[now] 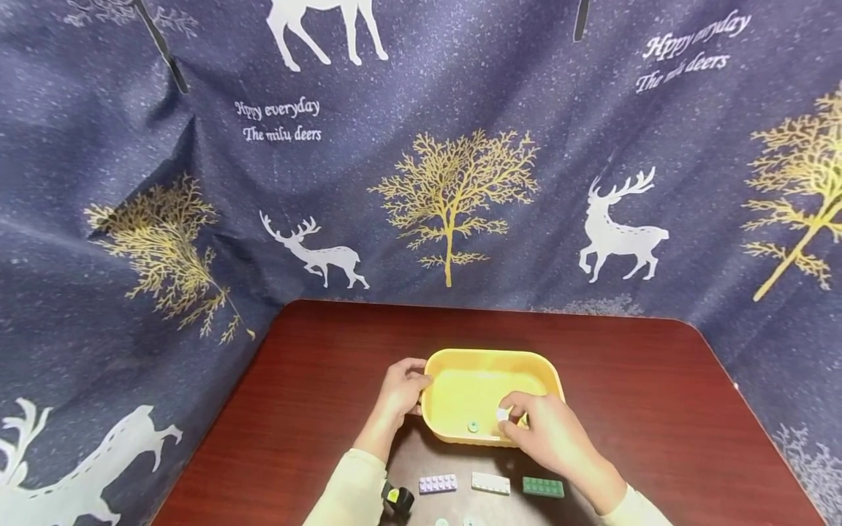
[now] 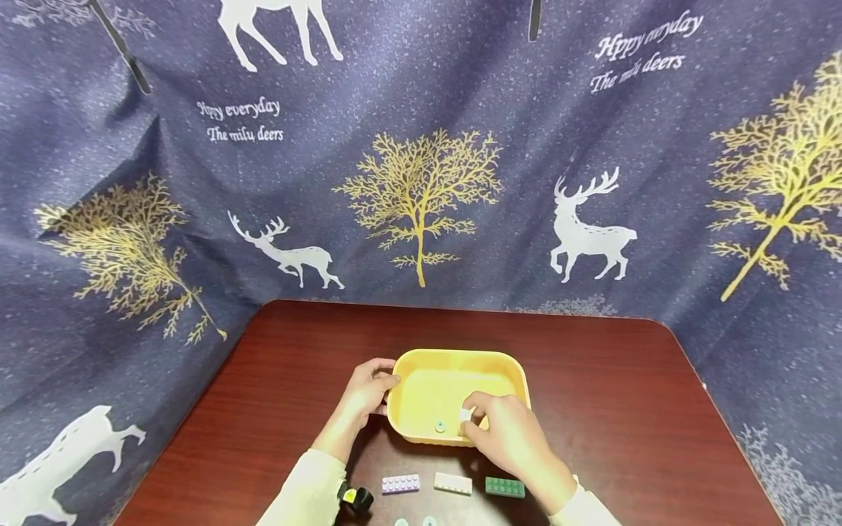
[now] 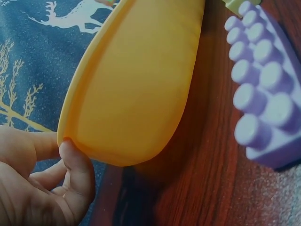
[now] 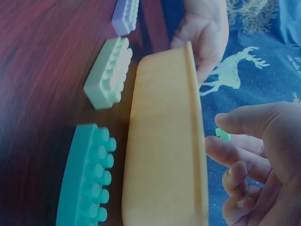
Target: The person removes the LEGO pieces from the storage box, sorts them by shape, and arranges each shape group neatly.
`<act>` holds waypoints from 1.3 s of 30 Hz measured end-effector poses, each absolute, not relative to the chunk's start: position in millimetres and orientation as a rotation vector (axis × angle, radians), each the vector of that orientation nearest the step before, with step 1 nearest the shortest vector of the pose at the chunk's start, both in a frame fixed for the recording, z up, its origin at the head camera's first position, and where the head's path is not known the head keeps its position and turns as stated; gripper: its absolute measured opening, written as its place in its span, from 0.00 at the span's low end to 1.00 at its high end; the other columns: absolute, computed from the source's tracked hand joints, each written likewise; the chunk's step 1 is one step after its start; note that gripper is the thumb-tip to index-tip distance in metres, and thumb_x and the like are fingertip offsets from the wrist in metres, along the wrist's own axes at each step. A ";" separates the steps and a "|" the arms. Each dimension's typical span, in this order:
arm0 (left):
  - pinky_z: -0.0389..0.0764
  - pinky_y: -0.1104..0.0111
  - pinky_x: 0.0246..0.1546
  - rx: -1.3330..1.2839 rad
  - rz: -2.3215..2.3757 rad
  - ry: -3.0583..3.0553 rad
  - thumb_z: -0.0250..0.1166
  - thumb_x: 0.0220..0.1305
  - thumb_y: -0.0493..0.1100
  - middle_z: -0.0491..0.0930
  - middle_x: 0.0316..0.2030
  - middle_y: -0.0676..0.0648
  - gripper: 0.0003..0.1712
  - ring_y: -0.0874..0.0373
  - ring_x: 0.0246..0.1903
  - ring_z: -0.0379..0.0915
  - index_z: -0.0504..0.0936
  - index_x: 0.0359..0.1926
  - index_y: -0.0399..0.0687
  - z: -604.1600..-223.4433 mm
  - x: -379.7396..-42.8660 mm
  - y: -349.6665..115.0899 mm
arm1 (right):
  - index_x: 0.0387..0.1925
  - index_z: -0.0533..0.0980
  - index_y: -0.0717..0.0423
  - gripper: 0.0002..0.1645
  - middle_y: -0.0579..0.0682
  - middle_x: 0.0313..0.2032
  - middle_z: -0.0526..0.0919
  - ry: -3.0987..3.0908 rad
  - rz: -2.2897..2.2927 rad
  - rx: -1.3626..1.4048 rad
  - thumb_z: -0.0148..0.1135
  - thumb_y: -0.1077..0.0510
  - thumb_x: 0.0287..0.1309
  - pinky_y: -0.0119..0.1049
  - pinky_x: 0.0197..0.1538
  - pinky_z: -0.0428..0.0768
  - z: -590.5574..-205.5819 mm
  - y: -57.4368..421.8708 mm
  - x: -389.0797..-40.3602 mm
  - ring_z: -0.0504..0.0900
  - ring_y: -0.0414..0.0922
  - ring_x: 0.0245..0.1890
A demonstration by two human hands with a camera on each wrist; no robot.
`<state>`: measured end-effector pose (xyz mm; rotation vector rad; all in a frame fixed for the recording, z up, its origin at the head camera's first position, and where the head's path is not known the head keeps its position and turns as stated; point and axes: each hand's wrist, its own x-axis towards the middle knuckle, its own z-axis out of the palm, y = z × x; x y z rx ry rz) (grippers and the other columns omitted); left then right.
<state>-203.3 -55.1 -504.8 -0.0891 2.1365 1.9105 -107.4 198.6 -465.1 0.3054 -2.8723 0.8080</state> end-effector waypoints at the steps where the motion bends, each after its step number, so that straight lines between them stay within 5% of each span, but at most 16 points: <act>1: 0.82 0.70 0.13 -0.089 1.909 2.138 0.63 0.67 0.32 0.84 0.42 0.31 0.24 0.54 0.21 0.80 0.75 0.63 0.33 -504.5 -203.5 -55.3 | 0.37 0.84 0.38 0.11 0.25 0.25 0.81 -2.869 0.813 0.304 0.76 0.53 0.51 0.27 0.29 0.75 -463.8 198.3 -105.2 0.71 0.25 0.21; 9: 0.83 0.70 0.15 -0.091 1.903 2.123 0.64 0.68 0.33 0.85 0.42 0.33 0.24 0.55 0.21 0.79 0.74 0.63 0.32 -505.3 -204.6 -56.4 | 0.37 0.84 0.38 0.11 0.26 0.26 0.82 -2.836 0.848 0.358 0.76 0.53 0.51 0.25 0.26 0.72 -461.6 197.5 -88.3 0.66 0.25 0.16; 28: 0.82 0.70 0.14 -0.081 1.895 2.121 0.65 0.68 0.35 0.84 0.40 0.33 0.23 0.56 0.21 0.78 0.75 0.62 0.35 -505.1 -203.8 -55.5 | 0.34 0.81 0.32 0.12 0.20 0.25 0.79 -2.835 0.893 0.529 0.77 0.52 0.52 0.28 0.30 0.76 -481.3 199.1 -54.9 0.78 0.24 0.29; 39: 0.86 0.67 0.18 -0.069 1.902 2.099 0.64 0.68 0.34 0.84 0.40 0.34 0.22 0.55 0.22 0.78 0.75 0.61 0.34 -506.8 -205.8 -57.1 | 0.39 0.84 0.41 0.09 0.23 0.26 0.81 -2.975 1.004 0.635 0.74 0.47 0.58 0.29 0.29 0.78 -488.9 200.2 -47.5 0.78 0.26 0.29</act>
